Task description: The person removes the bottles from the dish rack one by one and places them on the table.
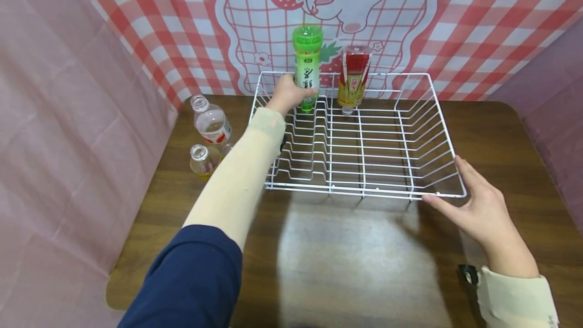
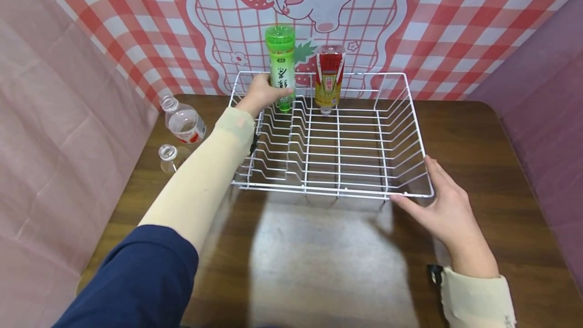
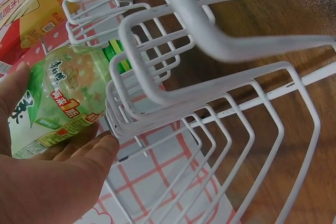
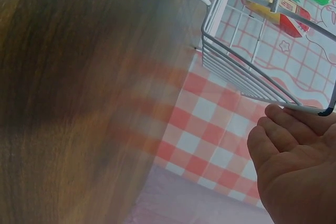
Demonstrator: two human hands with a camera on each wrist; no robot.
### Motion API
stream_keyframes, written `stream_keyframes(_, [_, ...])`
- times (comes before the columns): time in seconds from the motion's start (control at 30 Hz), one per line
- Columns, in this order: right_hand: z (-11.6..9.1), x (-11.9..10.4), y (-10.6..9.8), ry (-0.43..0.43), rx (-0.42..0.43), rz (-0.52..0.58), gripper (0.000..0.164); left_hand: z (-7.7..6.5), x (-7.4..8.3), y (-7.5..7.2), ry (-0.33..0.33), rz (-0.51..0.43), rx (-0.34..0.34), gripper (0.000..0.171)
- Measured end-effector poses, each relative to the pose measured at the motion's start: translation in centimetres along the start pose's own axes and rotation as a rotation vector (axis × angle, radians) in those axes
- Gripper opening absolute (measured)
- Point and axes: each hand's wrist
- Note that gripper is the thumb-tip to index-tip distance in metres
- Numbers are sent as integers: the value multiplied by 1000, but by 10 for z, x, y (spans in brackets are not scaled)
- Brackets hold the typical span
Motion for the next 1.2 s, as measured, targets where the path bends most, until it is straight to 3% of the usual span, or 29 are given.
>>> stream_keyframes(0.27, [-1,0,0,5,-2,-8,110,0,2,0,-18,27,27,57])
stream_keyframes(0.57, [0,0,1,0,7,-2,110,-2,7,0,5,-32,58,52])
stream_keyframes(0.7, [-1,-1,1,3,0,-2,110,-7,8,-2,35,-72,66,49])
stream_keyframes(0.93, [-2,-2,0,9,-8,-6,110,-16,14,-6,46,-25,80,53])
stream_keyframes(1.2, [0,-2,1,9,0,-6,110,-24,17,-10,64,-42,82,51])
Point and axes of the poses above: each hand's wrist, its own z-axis towards the middle knuckle, its own y-axis out of the palm, x = y × z, and after that the axes turned 3 degrees about -y, right-handed
